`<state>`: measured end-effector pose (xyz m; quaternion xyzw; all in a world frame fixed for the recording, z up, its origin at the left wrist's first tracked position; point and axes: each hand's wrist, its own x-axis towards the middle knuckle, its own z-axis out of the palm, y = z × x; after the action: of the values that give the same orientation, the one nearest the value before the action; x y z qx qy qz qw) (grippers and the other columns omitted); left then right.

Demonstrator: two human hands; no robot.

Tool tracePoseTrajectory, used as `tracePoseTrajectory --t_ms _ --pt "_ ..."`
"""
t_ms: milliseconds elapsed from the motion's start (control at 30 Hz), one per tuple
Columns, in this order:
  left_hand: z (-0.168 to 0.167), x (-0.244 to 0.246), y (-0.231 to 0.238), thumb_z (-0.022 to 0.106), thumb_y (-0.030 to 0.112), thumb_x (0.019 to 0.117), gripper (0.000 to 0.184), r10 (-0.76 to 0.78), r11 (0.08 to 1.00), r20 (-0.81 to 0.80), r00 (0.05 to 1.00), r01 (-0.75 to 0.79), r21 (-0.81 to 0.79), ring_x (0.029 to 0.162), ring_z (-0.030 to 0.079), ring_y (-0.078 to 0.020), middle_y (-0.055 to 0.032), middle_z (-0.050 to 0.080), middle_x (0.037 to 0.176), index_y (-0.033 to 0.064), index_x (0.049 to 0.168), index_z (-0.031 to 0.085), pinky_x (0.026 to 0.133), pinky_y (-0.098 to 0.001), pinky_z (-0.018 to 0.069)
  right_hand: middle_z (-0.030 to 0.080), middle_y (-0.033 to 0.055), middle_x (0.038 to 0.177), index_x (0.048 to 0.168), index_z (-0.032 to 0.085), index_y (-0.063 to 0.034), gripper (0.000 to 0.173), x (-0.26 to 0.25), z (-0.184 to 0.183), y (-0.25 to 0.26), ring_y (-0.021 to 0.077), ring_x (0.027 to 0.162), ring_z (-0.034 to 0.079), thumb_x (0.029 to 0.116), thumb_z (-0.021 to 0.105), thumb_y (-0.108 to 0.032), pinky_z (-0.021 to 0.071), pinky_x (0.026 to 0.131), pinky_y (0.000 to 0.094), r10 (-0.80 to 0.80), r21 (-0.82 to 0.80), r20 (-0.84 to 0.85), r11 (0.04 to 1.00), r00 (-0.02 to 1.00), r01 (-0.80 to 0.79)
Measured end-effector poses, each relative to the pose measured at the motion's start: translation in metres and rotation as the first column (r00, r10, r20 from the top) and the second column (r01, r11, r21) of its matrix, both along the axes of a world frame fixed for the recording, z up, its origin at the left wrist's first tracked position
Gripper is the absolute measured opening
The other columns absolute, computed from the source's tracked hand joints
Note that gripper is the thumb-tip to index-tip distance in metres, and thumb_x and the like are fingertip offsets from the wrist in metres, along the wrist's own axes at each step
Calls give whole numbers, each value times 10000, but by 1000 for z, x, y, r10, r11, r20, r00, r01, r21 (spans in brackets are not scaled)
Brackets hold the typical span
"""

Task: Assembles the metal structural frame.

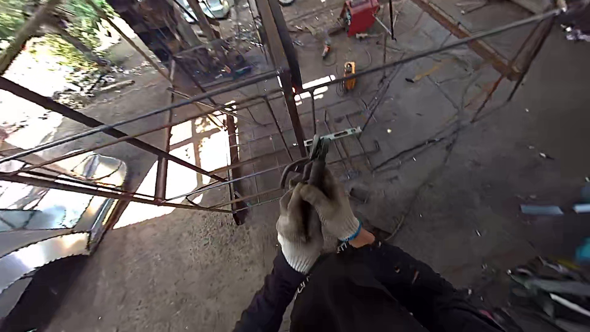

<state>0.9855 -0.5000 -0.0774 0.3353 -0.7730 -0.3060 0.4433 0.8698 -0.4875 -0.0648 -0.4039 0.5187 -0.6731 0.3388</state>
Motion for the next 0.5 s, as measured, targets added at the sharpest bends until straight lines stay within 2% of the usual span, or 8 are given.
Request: tracePoseTrajectory --t_ms 100,133,200,300,333,400,467,500 --pt "24 18 -21 630 219 998 324 -248 965 225 942 261 -28 960 733 -171 -94 747 1139 43 1260 705 829 -421 636 745 59 997 1333 577 -35 398 -18 -3 7 168 873 727 1022 588 -283 638 770 381 -78 18 6 997 997 78" --pt "35 27 -30 621 231 998 276 -271 955 250 930 293 -54 913 730 -150 -52 764 1078 93 1203 746 796 -418 627 744 66 1036 1398 530 -42 434 -27 -4 7 187 891 731 1041 549 -288 642 775 395 -58 27 -12 998 998 59" --pt "62 43 -58 628 220 1003 249 -252 953 233 939 283 -109 952 730 -150 -39 759 1108 107 1189 748 830 -410 635 735 77 1041 1492 443 -68 488 -40 -3 3 199 785 717 1055 510 -273 636 658 374 -46 28 -39 998 998 47" --pt "103 52 -129 603 223 1037 315 -118 960 198 973 162 -228 1024 717 -183 -124 725 1182 0 1246 680 913 -400 606 684 104 1106 1640 248 -255 657 -54 4 -4 204 627 656 1052 537 -297 592 490 361 -16 58 -42 998 999 18" --pt "114 50 -158 591 246 1049 344 -46 958 222 974 107 -267 1031 712 -196 -143 715 1188 -10 1270 658 930 -409 598 684 116 1055 1643 230 -318 671 -57 5 -5 214 577 636 1052 547 -313 571 447 365 6 71 -14 997 1000 -5" --pt "134 40 -211 542 388 1063 432 180 947 353 918 -65 -314 1098 695 -183 -125 706 1230 61 1326 642 990 -411 561 694 129 1000 1623 265 -390 641 -67 4 -7 233 536 632 1052 555 -354 563 419 369 71 85 68 993 995 -77" --pt "144 26 -256 470 514 1055 495 373 913 477 796 -223 -342 1177 668 -207 -97 700 1273 162 1361 637 1037 -482 509 714 143 943 1587 355 -361 557 -81 -2 -12 251 536 650 1065 547 -348 571 441 365 144 55 198 986 969 -158" --pt "145 20 -273 424 559 1055 523 435 894 537 723 -278 -350 1207 653 -254 -109 694 1284 196 1367 634 1045 -549 476 719 158 901 1574 383 -332 515 -87 -3 -18 262 525 659 1077 518 -345 574 439 366 171 30 259 982 951 -185"
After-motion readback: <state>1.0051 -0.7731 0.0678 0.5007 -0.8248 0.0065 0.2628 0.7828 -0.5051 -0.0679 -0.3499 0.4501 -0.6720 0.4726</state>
